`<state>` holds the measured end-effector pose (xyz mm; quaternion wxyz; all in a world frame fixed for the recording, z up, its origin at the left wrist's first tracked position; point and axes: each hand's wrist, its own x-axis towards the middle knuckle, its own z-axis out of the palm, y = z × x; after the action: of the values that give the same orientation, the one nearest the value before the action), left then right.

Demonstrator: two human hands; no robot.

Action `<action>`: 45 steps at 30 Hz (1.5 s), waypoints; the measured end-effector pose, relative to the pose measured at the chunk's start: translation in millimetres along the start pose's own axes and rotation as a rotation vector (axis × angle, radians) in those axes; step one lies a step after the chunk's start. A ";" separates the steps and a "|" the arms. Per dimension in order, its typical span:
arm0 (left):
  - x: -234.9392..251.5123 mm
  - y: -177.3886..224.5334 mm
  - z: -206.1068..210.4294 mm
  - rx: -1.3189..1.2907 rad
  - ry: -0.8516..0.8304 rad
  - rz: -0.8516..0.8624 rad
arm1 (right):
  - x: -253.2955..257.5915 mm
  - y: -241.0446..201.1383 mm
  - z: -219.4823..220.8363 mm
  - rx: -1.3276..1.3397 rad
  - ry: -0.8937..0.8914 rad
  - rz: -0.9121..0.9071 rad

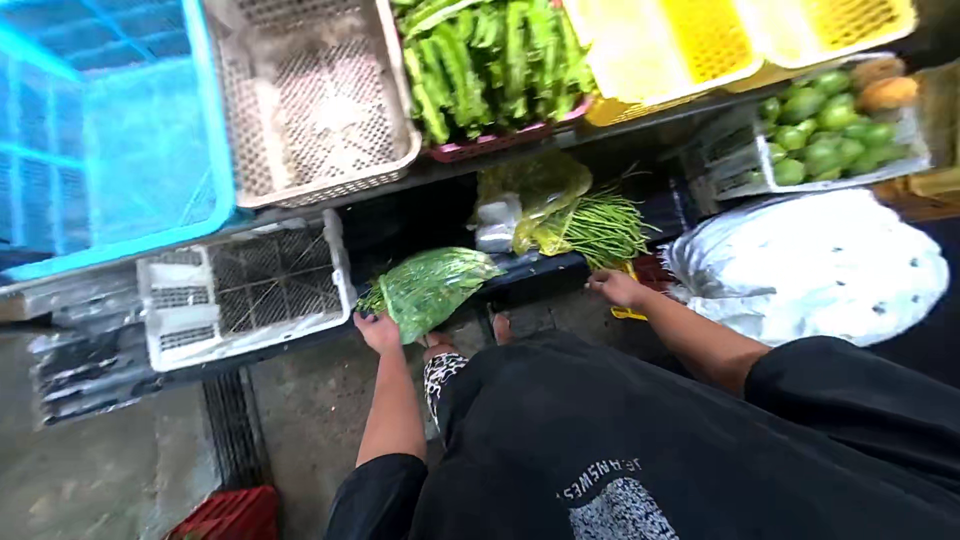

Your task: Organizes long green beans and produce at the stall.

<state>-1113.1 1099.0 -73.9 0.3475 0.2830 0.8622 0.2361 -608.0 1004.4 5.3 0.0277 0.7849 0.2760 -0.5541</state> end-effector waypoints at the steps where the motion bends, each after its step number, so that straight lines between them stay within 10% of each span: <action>1: -2.5 3.1 4.5 0.023 -0.009 0.003 | 2.8 12.7 -6.3 0.064 0.007 0.037; 8: -36.0 -9.8 -3.5 0.187 -0.515 -0.027 | 41.8 17.7 -0.3 0.544 0.020 0.162; 18: -102.4 -79.2 -108.6 0.466 -0.496 -0.259 | 135.0 -143.2 16.8 1.053 0.106 0.065; 27: -131.4 -79.1 -128.0 0.351 -0.372 -0.304 | 125.1 -158.0 9.6 0.863 0.055 -0.158; 33: -127.2 -82.4 -96.9 0.508 -0.532 -0.279 | 64.9 -250.8 3.7 0.619 0.022 -0.457; 45: -116.5 159.4 32.5 -0.729 -0.601 -0.213 | -21.7 -234.5 100.7 0.099 -0.459 -0.913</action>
<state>-967.9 1146.0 55.6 0.6800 0.1085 0.6090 0.3937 -807.9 1158.9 47.3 -0.1943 0.4431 0.5509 -0.6800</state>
